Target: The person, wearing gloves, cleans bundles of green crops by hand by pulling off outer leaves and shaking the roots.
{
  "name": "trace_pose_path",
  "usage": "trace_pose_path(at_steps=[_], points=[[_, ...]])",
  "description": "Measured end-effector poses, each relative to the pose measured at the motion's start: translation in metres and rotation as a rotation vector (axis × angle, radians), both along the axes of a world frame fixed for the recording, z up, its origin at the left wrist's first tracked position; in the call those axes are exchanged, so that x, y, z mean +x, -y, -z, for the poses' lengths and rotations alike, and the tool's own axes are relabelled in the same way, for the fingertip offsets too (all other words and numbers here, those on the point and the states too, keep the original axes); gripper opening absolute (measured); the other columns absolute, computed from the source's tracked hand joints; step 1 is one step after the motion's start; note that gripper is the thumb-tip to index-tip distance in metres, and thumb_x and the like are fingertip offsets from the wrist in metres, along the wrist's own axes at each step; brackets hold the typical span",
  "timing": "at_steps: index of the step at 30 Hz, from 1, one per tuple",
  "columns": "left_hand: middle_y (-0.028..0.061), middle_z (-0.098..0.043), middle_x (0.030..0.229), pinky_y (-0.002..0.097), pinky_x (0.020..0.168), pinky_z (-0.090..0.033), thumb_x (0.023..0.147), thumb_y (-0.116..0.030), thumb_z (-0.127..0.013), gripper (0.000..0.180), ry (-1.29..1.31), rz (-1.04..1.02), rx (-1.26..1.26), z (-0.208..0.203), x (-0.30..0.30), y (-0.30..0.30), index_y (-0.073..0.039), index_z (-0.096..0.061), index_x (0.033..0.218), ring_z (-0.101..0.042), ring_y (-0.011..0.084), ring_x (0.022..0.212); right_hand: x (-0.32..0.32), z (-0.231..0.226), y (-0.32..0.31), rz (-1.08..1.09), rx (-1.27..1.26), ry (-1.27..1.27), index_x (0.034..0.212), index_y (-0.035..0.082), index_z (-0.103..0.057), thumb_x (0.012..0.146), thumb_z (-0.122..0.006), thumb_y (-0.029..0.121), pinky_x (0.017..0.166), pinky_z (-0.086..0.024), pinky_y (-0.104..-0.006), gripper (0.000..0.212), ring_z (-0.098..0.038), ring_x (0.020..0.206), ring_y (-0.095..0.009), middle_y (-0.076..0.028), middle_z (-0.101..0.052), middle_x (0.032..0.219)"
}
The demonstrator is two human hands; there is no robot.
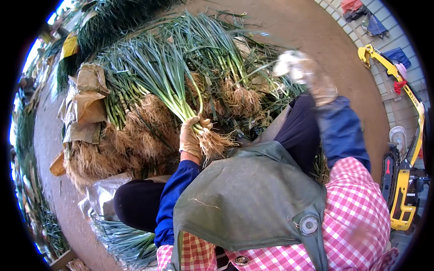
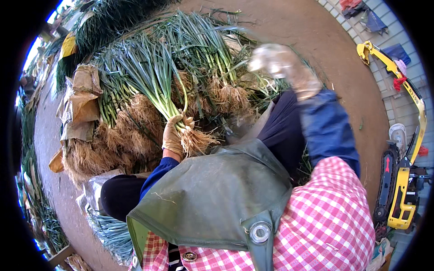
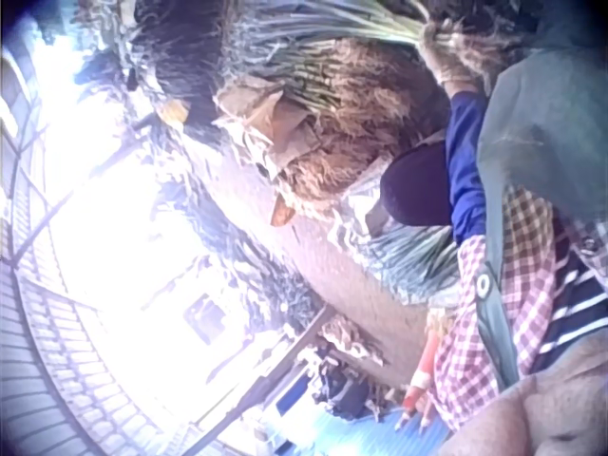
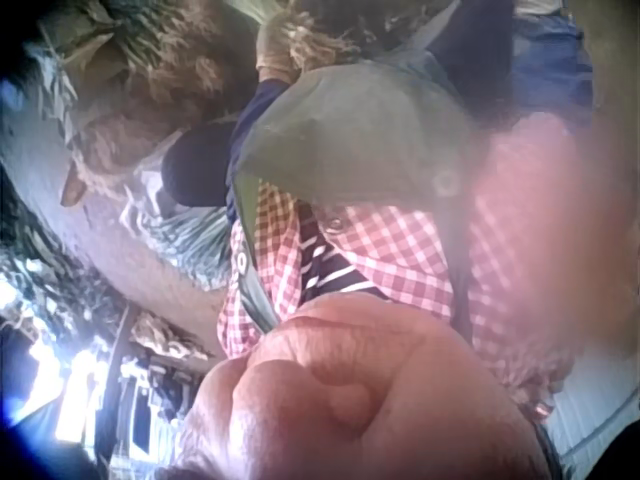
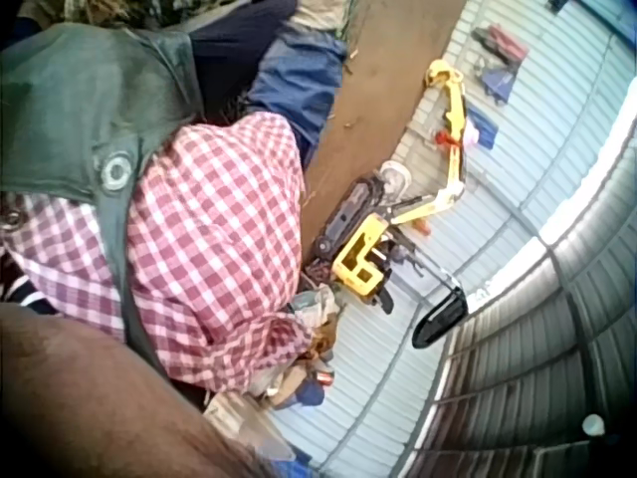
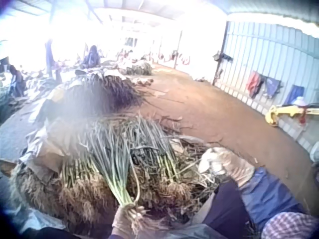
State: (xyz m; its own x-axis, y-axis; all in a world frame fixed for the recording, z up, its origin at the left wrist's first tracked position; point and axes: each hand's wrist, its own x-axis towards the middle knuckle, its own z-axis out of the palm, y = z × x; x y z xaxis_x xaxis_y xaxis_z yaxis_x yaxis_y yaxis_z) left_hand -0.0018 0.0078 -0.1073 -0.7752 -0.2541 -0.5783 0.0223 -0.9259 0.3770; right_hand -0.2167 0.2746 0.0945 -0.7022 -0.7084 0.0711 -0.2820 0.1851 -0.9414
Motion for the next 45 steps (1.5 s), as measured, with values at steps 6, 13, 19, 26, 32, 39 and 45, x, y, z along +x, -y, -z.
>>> trace_pose_path(at_steps=[6, 13, 19, 26, 32, 39, 45], points=[[0.0157, -0.06, 0.082, 0.0392, 0.061, -0.057, 0.083, -0.009, -0.056, 0.038, -0.113, -0.042, 0.021, -0.008, -0.01, -0.008, 0.002, -0.053, 0.119, -0.062, 0.0271, 0.069, -0.067, -0.043, -0.203, 0.447, 1.22, -0.356, 0.095, 0.004, -0.064, 0.09, -0.055, 0.029, 0.067, -0.048, -0.037, 0.027, -0.06, 0.077, -0.025, -0.011, -0.067, 0.099], [0.0122, -0.065, 0.096, 0.0347, 0.062, -0.058, 0.09, -0.013, -0.053, 0.032, -0.217, -0.027, -0.037, -0.022, -0.003, -0.009, 0.004, -0.057, 0.116, -0.065, 0.0233, 0.073, -0.042, 0.041, -0.027, 0.122, 0.387, 0.078, 0.118, 0.003, -0.058, 0.089, -0.059, 0.033, 0.064, -0.053, -0.0274, 0.042, -0.066, 0.078, -0.016, -0.01, -0.069, 0.101], [0.0115, -0.066, 0.091, 0.0351, 0.064, -0.057, 0.088, -0.015, -0.057, 0.024, -0.235, -0.012, 0.0, -0.043, 0.011, -0.016, 0.001, -0.059, 0.105, -0.065, 0.0229, 0.074, 0.07, 0.159, 0.158, -0.179, 0.232, 0.748, 0.113, 0.001, -0.062, 0.091, -0.055, 0.047, 0.067, -0.054, -0.0309, 0.052, -0.066, 0.081, -0.019, -0.015, -0.068, 0.102], [0.0019, -0.061, 0.079, 0.0253, 0.056, -0.049, 0.084, -0.008, -0.062, 0.02, -0.116, -0.107, -0.011, -0.016, 0.017, -0.009, -0.004, -0.061, 0.104, -0.058, 0.0137, 0.065, 0.046, 0.139, 0.158, 0.135, 0.289, -0.32, 0.093, 0.009, -0.06, 0.096, -0.047, 0.029, 0.057, -0.049, -0.0331, 0.024, -0.06, 0.063, -0.015, -0.007, -0.063, 0.072], [0.0088, -0.063, 0.085, 0.034, 0.066, -0.055, 0.084, -0.012, -0.062, 0.017, -0.118, -0.135, -0.054, 0.002, 0.004, -0.016, -0.002, -0.061, 0.098, -0.062, 0.0195, 0.068, 0.109, 0.151, 0.153, -0.272, 0.492, -0.653, 0.096, 0.012, -0.066, 0.09, -0.046, 0.026, 0.079, -0.049, -0.0412, 0.025, -0.062, 0.091, -0.03, -0.013, -0.065, 0.093], [0.0182, -0.063, 0.092, 0.0338, 0.07, -0.056, 0.089, -0.012, -0.054, 0.043, -0.295, 0.124, 0.032, -0.021, 0.001, -0.023, 0.003, -0.048, 0.128, -0.063, 0.0267, 0.079, -0.003, 0.199, 0.128, 0.15, 0.542, -0.284, 0.103, 0.01, -0.065, 0.09, -0.05, 0.029, 0.083, -0.048, -0.0384, 0.027, -0.061, 0.092, -0.029, -0.009, -0.065, 0.1], [0.0183, -0.064, 0.097, 0.0341, 0.07, -0.057, 0.089, -0.015, -0.056, 0.048, -0.263, 0.098, -0.024, -0.036, -0.011, -0.032, 0.004, -0.045, 0.131, -0.063, 0.0257, 0.079, -0.062, 0.22, 0.083, 0.697, 0.791, -0.025, 0.126, 0.006, -0.052, 0.082, -0.063, 0.041, 0.097, -0.043, -0.0413, 0.057, -0.054, 0.114, -0.034, -0.018, -0.054, 0.128]])
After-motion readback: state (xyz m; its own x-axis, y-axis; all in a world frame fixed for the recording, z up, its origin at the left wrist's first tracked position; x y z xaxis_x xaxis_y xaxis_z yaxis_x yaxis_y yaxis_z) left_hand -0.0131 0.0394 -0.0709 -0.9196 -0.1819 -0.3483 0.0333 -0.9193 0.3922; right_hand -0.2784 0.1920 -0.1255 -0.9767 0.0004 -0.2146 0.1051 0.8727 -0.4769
